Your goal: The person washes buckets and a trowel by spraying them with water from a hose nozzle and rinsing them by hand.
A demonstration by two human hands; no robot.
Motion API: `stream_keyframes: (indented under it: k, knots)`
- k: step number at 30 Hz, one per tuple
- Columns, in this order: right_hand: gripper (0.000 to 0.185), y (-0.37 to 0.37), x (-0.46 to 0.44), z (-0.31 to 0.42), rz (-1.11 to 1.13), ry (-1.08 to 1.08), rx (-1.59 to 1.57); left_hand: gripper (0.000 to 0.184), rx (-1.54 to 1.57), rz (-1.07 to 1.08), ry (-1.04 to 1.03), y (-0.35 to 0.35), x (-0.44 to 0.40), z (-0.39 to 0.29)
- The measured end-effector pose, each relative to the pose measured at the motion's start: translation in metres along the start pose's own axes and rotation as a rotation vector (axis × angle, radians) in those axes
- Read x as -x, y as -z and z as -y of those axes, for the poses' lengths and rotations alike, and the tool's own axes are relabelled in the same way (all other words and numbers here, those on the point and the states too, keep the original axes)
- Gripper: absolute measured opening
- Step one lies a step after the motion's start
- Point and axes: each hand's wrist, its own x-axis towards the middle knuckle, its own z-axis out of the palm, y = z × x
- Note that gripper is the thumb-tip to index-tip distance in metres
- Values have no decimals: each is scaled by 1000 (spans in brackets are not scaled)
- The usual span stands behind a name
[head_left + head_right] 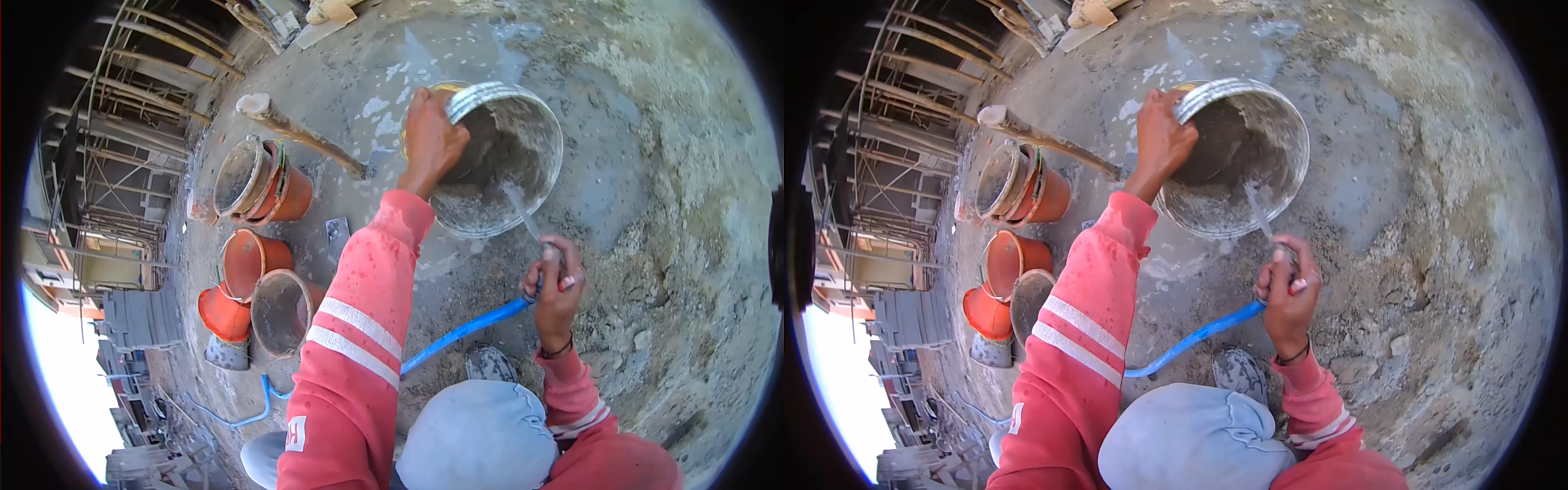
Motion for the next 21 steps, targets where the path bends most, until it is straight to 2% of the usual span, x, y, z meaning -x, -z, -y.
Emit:
stream_keyframes:
  k: [2,8,10,12,14,16,17,18,20,21]
  knots:
    - [15,-7,-5,2,58,-32,16,38,2,-24,-30,-3,0,1]
    - [22,-12,-11,-5,86,-71,-46,37,-5,-155,200,3,16,20]
    - [23,-15,-18,-6,119,-81,-53,43,14,-160,199,11,25,39]
    - [23,-17,-17,-10,127,-80,-64,52,30,-290,196,16,41,56]
    - [25,-19,-19,-15,167,-93,-75,71,-96,-363,215,11,54,81]
    - [27,-21,-30,-27,135,-126,-112,82,45,-181,495,26,59,76]
    - [29,-23,-39,-30,182,-152,-109,84,-51,-277,463,26,71,76]
    - [31,-24,-47,-31,205,-174,-93,69,-196,-448,358,31,81,70]
    - [34,-31,-58,-24,289,-169,-108,65,-123,-431,275,48,98,53]
    - [36,-39,-63,-18,294,-158,-136,58,-12,-196,291,56,100,48]
